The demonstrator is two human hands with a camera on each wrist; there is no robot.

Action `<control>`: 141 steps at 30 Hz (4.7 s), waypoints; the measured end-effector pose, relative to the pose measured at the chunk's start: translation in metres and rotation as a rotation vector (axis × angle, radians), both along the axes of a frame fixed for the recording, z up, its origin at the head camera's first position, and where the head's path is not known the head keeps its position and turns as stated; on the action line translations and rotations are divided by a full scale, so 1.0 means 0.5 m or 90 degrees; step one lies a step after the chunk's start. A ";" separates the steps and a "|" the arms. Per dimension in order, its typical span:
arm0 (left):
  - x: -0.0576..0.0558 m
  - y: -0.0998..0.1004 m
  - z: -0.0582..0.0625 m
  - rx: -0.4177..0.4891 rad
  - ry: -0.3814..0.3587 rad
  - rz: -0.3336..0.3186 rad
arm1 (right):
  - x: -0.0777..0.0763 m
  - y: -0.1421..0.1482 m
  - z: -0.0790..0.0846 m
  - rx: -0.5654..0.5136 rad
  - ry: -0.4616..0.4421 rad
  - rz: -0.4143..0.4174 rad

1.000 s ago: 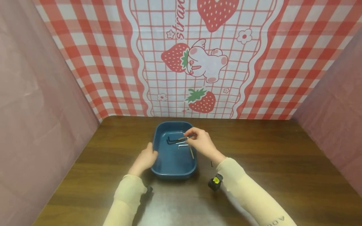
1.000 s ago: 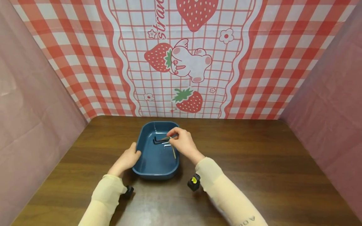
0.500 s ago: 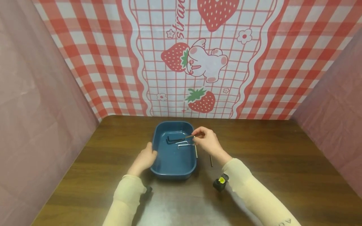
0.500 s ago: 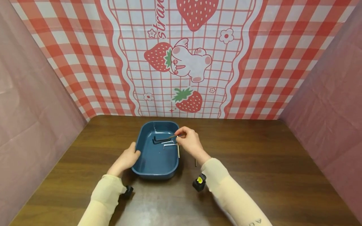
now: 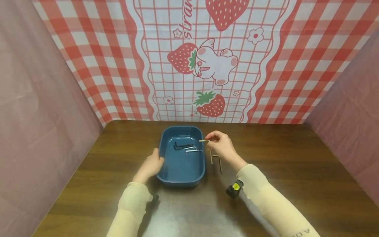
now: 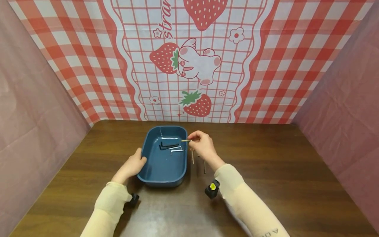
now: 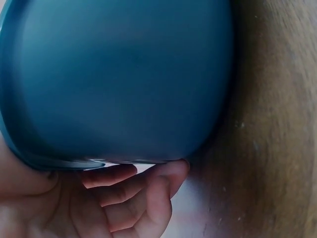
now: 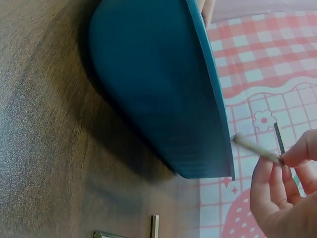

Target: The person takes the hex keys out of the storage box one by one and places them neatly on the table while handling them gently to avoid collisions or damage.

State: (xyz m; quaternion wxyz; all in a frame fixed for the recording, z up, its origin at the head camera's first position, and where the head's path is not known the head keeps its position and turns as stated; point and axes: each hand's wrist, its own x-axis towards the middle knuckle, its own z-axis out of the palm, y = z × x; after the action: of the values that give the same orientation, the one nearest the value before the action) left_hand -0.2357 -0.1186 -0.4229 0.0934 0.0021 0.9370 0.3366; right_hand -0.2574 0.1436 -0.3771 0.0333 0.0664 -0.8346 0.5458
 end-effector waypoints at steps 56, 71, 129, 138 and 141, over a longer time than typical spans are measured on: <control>-0.001 -0.004 -0.005 0.014 -0.012 -0.002 | -0.005 0.155 -0.035 0.186 -0.087 -0.014; -0.003 -0.004 -0.006 0.013 -0.005 -0.002 | -0.006 0.166 -0.057 0.182 -0.105 0.024; -0.002 -0.001 -0.004 0.015 -0.004 0.001 | -0.019 0.148 -0.112 0.400 -0.022 -0.040; 0.003 -0.001 0.000 0.014 0.004 -0.004 | -0.017 0.147 -0.112 0.402 -0.018 -0.041; 0.003 0.000 0.002 0.018 0.003 -0.003 | -0.018 0.147 -0.113 0.404 -0.016 -0.041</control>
State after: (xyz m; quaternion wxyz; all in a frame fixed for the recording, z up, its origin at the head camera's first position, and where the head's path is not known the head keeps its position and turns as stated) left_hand -0.2341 -0.1189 -0.4220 0.0916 0.0061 0.9324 0.3496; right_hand -0.2665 0.2170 -0.4334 0.0179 0.0398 -0.9653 0.2576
